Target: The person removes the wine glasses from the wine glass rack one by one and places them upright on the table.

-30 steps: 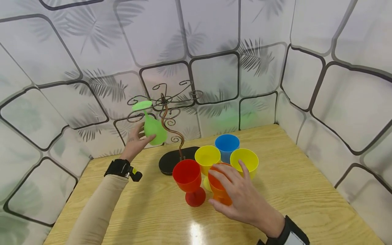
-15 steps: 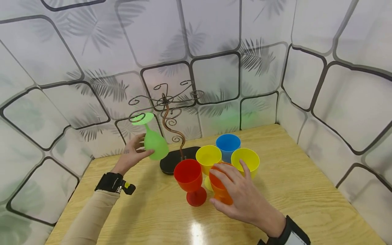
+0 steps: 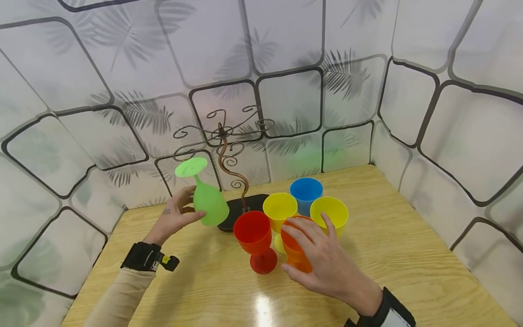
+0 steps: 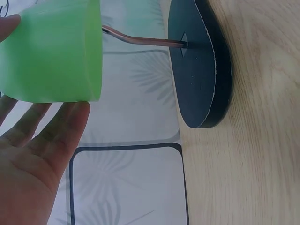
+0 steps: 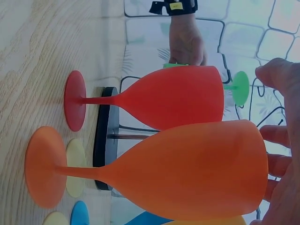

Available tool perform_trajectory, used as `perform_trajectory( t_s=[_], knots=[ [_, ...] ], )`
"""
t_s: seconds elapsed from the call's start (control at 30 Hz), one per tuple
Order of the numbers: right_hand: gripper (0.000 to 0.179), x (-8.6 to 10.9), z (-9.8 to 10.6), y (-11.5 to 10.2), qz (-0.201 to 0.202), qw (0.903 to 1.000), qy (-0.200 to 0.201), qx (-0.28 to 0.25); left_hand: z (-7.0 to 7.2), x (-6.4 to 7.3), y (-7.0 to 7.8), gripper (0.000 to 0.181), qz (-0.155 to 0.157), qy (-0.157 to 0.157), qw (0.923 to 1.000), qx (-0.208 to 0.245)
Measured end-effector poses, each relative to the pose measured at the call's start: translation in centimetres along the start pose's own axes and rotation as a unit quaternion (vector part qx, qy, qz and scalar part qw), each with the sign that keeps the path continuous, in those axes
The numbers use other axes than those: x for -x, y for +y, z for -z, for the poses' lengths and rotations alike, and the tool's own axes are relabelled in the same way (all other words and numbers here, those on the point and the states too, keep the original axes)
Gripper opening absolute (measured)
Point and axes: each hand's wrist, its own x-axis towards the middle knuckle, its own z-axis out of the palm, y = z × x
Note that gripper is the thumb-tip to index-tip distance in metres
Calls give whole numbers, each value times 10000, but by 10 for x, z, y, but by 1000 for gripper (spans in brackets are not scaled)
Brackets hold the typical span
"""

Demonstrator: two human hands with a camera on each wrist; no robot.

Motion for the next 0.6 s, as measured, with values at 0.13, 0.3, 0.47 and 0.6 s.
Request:
perform_trajectory(
  t_s=[0.13,0.3,0.47,0.6],
  knots=[
    [66,0,0,0,11,10000,7,-25,2,8,2,74,-93,-84,9999,-72],
    [67,0,0,-1,-103,9999,-104,-67,4,19,5,73,-208,-184,9995,-124],
    [69,-1,0,-1,-64,10000,-74,-21,3,24,9,71,-324,-245,9989,-213],
    [71,-2,0,-2,-51,10000,-53,-13,1,27,17,73,-375,-287,9987,-171]
  ],
)
